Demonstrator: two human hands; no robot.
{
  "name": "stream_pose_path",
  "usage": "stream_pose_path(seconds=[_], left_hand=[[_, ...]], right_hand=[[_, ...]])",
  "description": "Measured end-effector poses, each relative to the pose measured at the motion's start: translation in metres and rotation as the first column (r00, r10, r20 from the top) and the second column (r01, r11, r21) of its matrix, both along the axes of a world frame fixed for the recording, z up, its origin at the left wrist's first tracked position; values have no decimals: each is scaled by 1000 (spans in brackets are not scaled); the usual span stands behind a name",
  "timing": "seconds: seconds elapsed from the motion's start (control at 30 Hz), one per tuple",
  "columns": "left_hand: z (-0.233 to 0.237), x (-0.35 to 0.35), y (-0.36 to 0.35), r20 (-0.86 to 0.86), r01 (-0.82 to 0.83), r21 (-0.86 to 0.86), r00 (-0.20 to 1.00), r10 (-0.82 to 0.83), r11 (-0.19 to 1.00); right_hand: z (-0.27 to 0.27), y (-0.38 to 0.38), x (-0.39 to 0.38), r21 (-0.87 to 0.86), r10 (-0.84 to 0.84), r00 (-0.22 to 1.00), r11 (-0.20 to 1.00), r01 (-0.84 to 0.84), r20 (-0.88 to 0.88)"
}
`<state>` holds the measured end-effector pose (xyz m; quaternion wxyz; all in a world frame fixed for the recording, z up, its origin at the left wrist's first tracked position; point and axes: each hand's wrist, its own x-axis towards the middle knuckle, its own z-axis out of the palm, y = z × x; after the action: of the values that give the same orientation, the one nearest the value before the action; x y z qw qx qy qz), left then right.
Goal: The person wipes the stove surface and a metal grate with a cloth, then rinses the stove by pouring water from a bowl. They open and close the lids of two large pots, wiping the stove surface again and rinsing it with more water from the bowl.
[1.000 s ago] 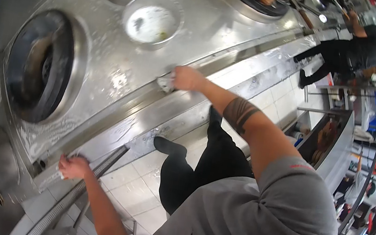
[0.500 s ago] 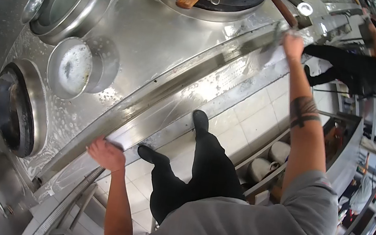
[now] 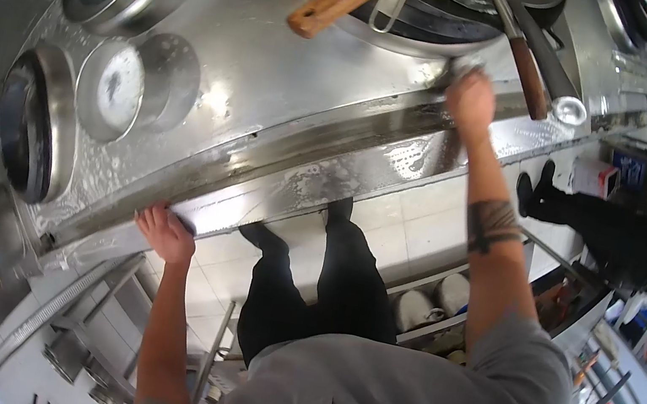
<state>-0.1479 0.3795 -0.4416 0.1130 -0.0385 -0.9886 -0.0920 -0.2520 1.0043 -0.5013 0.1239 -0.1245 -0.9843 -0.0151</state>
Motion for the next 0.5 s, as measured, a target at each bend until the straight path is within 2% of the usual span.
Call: stream_pose_path(seconds=[0.07, 0.13, 0.2, 0.27, 0.3, 0.37, 0.43, 0.47, 0.5], left_hand=[[2, 2, -5, 10, 59, 11, 998, -59, 998], [-2, 3, -10, 24, 15, 4, 1000, -15, 1000], [3, 3, -9, 26, 3, 5, 1000, -3, 1000], [8, 3, -9, 82, -27, 27, 996, 25, 999], [10, 0, -11, 66, -48, 25, 997, 46, 999], [12, 0, -14, 31, 9, 18, 999, -10, 1000], [10, -2, -16, 83, -11, 55, 997, 6, 998], [10, -1, -20, 136, -22, 86, 991, 10, 996], [13, -3, -22, 132, -11, 100, 991, -2, 995]], right_hand=[[37, -93, -3, -171, 26, 983, 985, 5, 180], [37, -168, -19, -227, 298, 952, 935, -274, 77], [4, -245, -41, -293, 382, 923, 879, -376, -40], [-21, -315, -61, -373, 581, 809, 733, -568, -91], [2, -327, -65, -366, 598, 795, 720, -590, -106], [39, -337, -58, -354, 772, 636, 592, -724, -11], [3, -299, -68, -289, 634, 765, 716, -636, -112], [12, -290, -77, -33, 581, 806, 808, -588, -114], [22, -289, -85, -122, 466, 865, 863, -490, -185]])
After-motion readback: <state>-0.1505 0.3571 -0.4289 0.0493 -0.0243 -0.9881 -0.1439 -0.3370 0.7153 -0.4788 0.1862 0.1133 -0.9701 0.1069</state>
